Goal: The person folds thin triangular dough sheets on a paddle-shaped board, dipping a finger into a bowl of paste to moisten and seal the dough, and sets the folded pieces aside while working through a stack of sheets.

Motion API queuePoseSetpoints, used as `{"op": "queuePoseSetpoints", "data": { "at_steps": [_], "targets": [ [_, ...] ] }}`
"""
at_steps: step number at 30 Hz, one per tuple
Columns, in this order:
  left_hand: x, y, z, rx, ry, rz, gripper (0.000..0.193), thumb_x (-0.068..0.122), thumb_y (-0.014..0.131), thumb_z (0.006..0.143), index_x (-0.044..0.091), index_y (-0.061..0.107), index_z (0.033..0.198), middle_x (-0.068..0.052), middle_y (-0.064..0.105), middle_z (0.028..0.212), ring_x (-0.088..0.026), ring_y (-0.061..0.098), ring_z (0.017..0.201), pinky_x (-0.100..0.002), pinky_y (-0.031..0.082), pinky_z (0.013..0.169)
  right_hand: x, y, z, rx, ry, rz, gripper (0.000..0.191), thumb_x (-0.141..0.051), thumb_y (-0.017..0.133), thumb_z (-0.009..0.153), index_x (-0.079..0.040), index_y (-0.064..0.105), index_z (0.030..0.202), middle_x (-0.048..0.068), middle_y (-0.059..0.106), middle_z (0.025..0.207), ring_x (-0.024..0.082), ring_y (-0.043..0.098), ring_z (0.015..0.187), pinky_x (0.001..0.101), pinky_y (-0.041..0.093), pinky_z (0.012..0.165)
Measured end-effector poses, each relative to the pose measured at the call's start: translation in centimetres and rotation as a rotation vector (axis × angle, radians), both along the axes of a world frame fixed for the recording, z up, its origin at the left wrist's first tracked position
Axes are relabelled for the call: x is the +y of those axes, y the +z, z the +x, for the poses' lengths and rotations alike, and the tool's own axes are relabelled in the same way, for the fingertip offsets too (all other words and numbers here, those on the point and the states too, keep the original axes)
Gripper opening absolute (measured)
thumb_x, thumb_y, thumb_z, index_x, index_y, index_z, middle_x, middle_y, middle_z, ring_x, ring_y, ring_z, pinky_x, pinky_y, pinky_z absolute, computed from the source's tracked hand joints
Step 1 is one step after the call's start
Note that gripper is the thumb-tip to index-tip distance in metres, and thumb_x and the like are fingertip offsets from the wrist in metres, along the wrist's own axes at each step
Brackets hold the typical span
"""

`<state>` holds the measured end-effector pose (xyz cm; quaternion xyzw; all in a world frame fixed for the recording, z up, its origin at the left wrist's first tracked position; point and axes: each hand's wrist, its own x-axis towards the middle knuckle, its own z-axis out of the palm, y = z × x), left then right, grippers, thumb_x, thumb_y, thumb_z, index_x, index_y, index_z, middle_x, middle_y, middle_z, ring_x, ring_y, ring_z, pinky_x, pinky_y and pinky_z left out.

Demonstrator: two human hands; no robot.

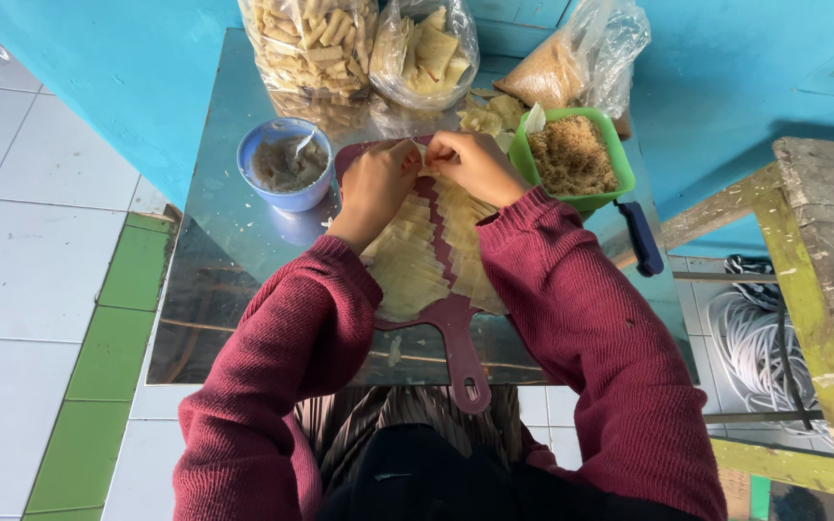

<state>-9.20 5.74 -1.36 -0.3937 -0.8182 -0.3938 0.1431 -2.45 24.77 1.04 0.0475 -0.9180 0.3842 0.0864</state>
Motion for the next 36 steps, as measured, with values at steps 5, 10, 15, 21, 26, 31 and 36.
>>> {"op": "queuePoseSetpoints", "data": {
  "at_steps": [5,10,15,21,26,31,36],
  "targets": [
    [0.1,-0.6,0.3,0.106,0.022,-0.005,0.007,0.015,0.073,0.089,0.015,0.069,0.095,-0.003,0.068,0.097,-0.027,0.068,0.096,-0.041,0.057,0.072,-1.0,0.0,0.7,0.363,0.06,0.418,0.013,-0.005,0.078,0.085,-0.004,0.068,0.093,0.007,0.067,0.094,0.027,0.06,0.096,0.0393,0.049,0.091],
    [-0.2,-1.1,0.4,0.365,0.019,-0.059,0.006,0.015,0.073,0.086,0.014,0.068,0.09,-0.003,0.068,0.098,-0.025,0.068,0.096,-0.036,0.057,0.075,-1.0,0.0,1.3,0.468,0.114,0.473,0.014,-0.004,0.077,0.083,-0.005,0.069,0.093,0.008,0.067,0.096,0.029,0.06,0.097,0.0401,0.048,0.09],
    [-0.1,-1.9,0.0,0.45,0.013,-0.136,0.005,0.014,0.071,0.091,0.011,0.067,0.094,-0.004,0.066,0.094,-0.024,0.068,0.094,-0.036,0.056,0.08,-1.0,-0.2,1.3,0.448,0.101,0.491,0.013,-0.002,0.076,0.085,-0.004,0.067,0.094,0.009,0.066,0.099,0.03,0.059,0.101,0.0391,0.049,0.094],
    [0.4,-1.9,-0.7,0.382,0.007,-0.078,0.006,0.013,0.071,0.09,0.011,0.065,0.092,-0.005,0.068,0.093,-0.026,0.069,0.092,-0.037,0.055,0.078,-0.6,-0.2,0.9,0.346,0.044,0.404,0.013,-0.004,0.076,0.088,-0.004,0.066,0.096,0.004,0.067,0.099,0.026,0.058,0.101,0.0392,0.048,0.092],
    [-0.4,-0.8,-0.9,0.153,-0.062,0.03,0.009,0.015,0.071,0.092,0.011,0.066,0.098,-0.005,0.069,0.094,-0.03,0.069,0.089,-0.041,0.053,0.074,-1.0,-0.6,0.4,0.484,-0.001,0.578,0.01,-0.005,0.077,0.086,-0.007,0.068,0.09,0.006,0.064,0.096,0.027,0.057,0.102,0.0405,0.047,0.094],
    [-0.2,-1.0,-0.2,0.367,0.038,-0.038,0.006,0.015,0.071,0.086,0.015,0.065,0.088,-0.002,0.066,0.093,-0.025,0.066,0.092,-0.04,0.058,0.076,-1.0,-0.9,0.5,0.423,-0.004,0.565,0.015,-0.005,0.077,0.086,-0.005,0.067,0.097,0.009,0.066,0.099,0.03,0.059,0.102,0.0428,0.046,0.094],
    [0.7,-2.6,0.7,0.628,0.119,-0.263,0.019,0.011,0.066,0.079,0.008,0.066,0.098,-0.005,0.065,0.094,-0.021,0.067,0.097,-0.029,0.058,0.069,-1.0,-0.9,0.7,0.413,-0.002,0.51,0.019,-0.002,0.074,0.088,-0.003,0.064,0.105,0.011,0.067,0.102,0.031,0.063,0.104,0.0443,0.047,0.097]
  ]
}}
